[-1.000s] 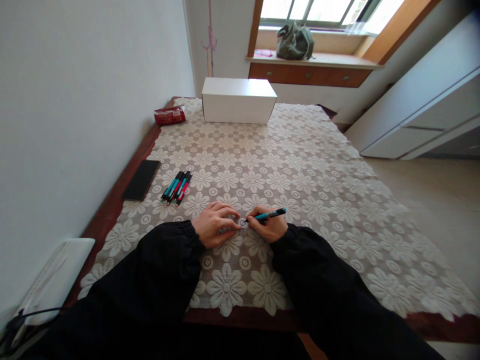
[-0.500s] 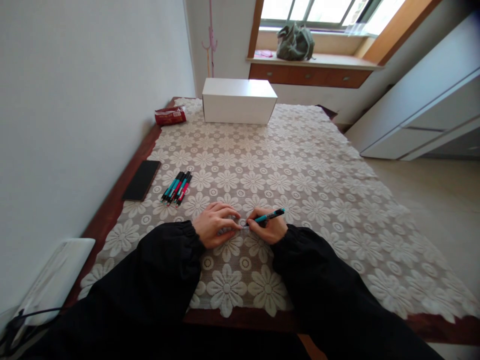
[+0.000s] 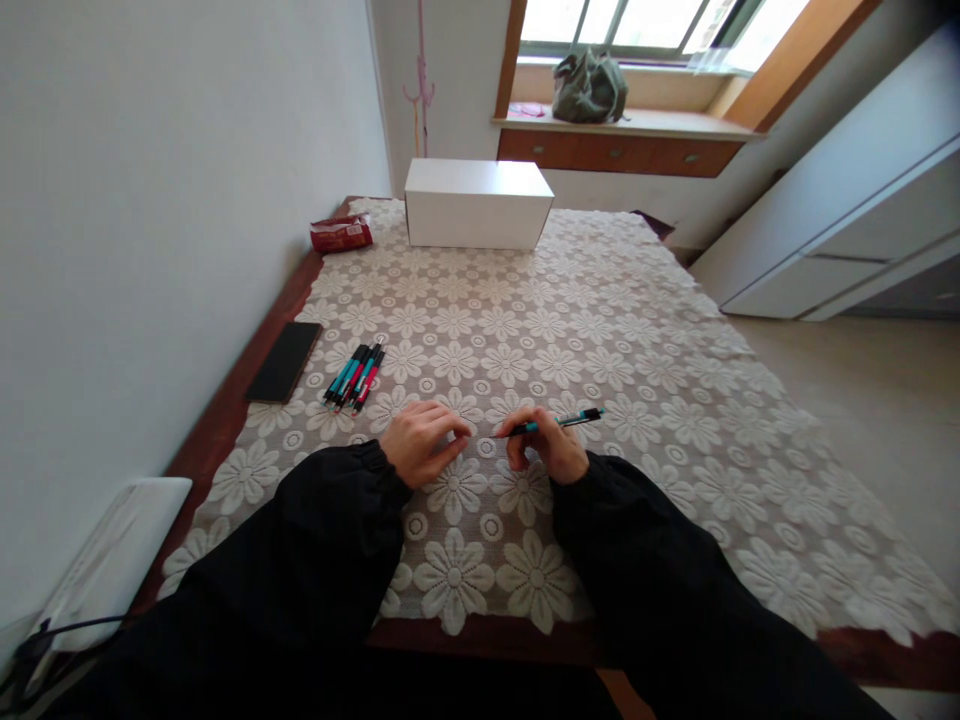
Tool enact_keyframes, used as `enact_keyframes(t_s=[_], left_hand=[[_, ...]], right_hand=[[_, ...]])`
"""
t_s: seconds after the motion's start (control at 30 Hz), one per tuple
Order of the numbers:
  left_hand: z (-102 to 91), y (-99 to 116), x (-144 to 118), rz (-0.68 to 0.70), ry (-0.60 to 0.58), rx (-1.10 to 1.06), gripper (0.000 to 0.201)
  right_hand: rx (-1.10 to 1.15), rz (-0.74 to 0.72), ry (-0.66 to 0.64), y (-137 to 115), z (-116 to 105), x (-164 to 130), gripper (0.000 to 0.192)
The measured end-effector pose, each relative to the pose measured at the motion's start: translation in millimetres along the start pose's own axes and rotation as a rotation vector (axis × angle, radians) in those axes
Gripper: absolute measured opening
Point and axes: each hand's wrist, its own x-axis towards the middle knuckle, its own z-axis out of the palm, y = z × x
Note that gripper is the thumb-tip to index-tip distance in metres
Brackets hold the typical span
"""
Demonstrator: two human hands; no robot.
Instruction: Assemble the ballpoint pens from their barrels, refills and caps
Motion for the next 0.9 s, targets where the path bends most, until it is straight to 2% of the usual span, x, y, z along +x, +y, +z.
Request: enact_keyframes(t_s=[0.17,0.3,0.4,0.5,0.67,0.73,0.9], left_hand=[[-2.7,1.4,0.6,0.019,0.082,-0.058,0.021],[-1.8,1.6,0.9,0.092,0.024,-0.105,0.028],[-1.8,4.2,0.6,0.102,0.031,-0.109,0.022],[-2.5,6.4,-0.1,0.060,0.101,-0.112,0.016],[-2.3,4.6,-0.7,-0.051,0.205,-0.126,0.015],[-1.9,4.0,-0.6,-0.066,0.211,-0.140,0.014],[-0.9,6.3,0.1,-0.043,0.212,-0.165,0.013]], right_hand=[[0.173,0.028,-0.103,-2.9,2.9,0.9,0.039],[0.103,0.031,-0.193,-4.4,8.6,0.0,0.040],[0.047,0.022,-0.230,-5.6,9.8,-0.9,0.039],[0.046,0.021,-0.219,-7.3,8.0,-0.7,0.047],[0.158,-0.001,-0.098,-14.0,1.4,2.1,0.076],[0.190,0.022,-0.069,-17.6,-0.6,2.9,0.076],[0.233,0.064,-0.070,-20.7,-1.9,2.6,0.063]])
